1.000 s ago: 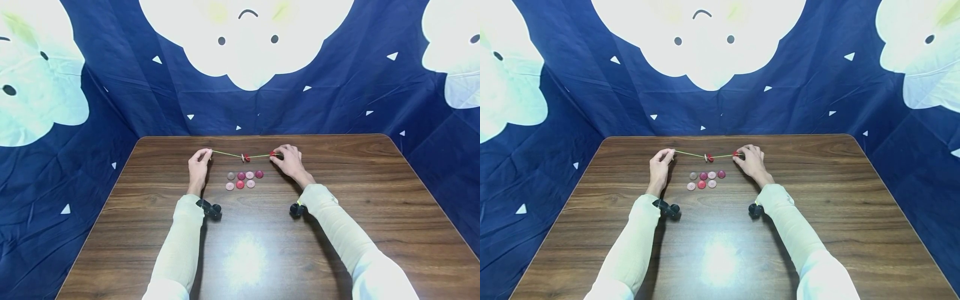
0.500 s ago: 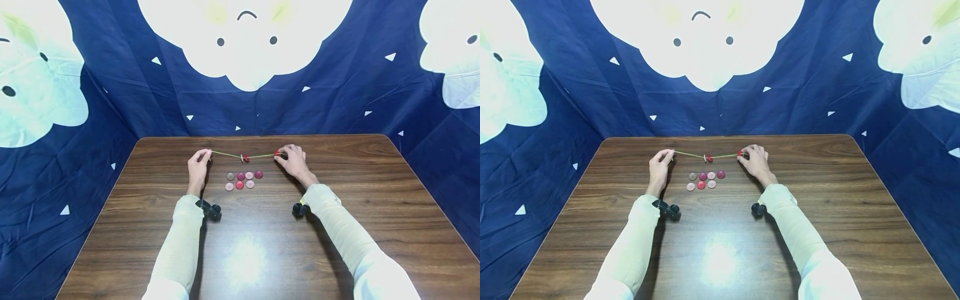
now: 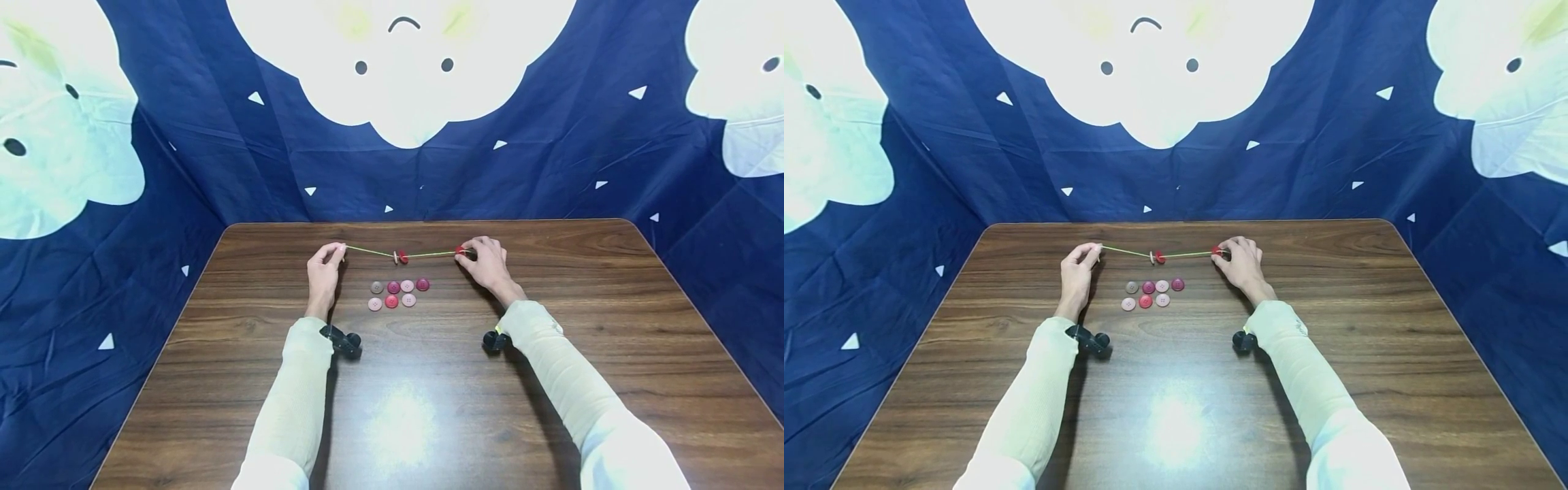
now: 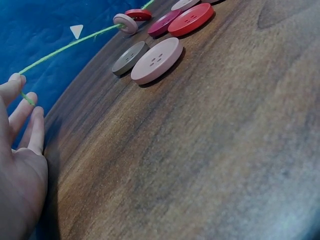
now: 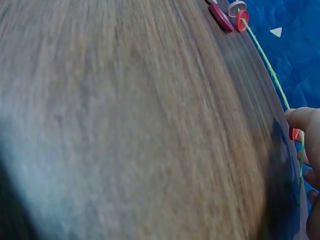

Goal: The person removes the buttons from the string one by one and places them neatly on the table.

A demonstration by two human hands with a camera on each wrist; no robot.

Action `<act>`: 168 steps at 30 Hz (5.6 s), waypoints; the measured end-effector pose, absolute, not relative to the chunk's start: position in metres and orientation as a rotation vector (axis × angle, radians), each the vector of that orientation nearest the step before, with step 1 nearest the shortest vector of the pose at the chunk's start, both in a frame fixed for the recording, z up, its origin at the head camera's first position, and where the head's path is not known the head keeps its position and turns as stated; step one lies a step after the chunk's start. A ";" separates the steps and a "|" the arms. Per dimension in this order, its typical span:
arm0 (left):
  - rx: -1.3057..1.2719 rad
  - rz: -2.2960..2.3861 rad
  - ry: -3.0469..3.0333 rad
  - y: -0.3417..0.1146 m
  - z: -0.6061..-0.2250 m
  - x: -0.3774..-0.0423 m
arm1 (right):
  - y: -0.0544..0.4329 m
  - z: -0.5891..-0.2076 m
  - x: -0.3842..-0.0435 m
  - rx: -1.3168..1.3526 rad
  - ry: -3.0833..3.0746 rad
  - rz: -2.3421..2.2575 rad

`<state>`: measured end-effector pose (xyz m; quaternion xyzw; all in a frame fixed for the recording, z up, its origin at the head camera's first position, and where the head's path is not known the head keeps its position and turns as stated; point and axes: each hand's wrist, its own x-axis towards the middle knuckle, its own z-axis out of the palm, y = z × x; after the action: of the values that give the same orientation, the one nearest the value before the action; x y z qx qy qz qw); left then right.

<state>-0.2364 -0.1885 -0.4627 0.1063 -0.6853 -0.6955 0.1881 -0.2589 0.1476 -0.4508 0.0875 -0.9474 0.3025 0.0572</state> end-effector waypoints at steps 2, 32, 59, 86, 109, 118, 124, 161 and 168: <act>0.297 -1.958 -1.927 -0.189 -0.463 -0.237 | 0.148 -0.451 -0.259 0.263 -2.874 0.912; 0.281 -1.960 -1.915 -0.189 -0.464 -0.237 | 0.173 -0.456 -0.260 0.206 -2.851 0.882; 0.302 -1.950 -1.941 -0.189 -0.464 -0.238 | 0.200 -0.456 -0.260 0.128 -2.848 0.848; 0.302 -1.973 -1.922 -0.189 -0.463 -0.237 | 0.207 -0.453 -0.256 0.105 -2.853 0.800; 0.299 -1.958 -1.927 -0.190 -0.464 -0.237 | 0.135 -0.449 -0.226 0.643 -2.744 0.757; 0.288 -1.979 -1.909 -0.190 -0.463 -0.238 | 0.113 -0.446 -0.205 0.858 -2.745 0.709; 0.296 -1.966 -1.918 -0.190 -0.463 -0.239 | 0.108 -0.446 -0.198 0.967 -2.736 0.682; 0.282 -1.978 -1.899 -0.190 -0.465 -0.237 | 0.101 -0.452 -0.193 1.077 -2.736 0.663; 0.273 -1.989 -1.889 -0.190 -0.465 -0.238 | 0.091 -0.445 -0.202 1.002 -2.706 0.726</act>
<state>-0.2381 -0.1905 -0.4646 0.0972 -0.6727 -0.7082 0.1912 -0.2023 0.0910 -0.4454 0.3356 -0.9062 0.2433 0.0831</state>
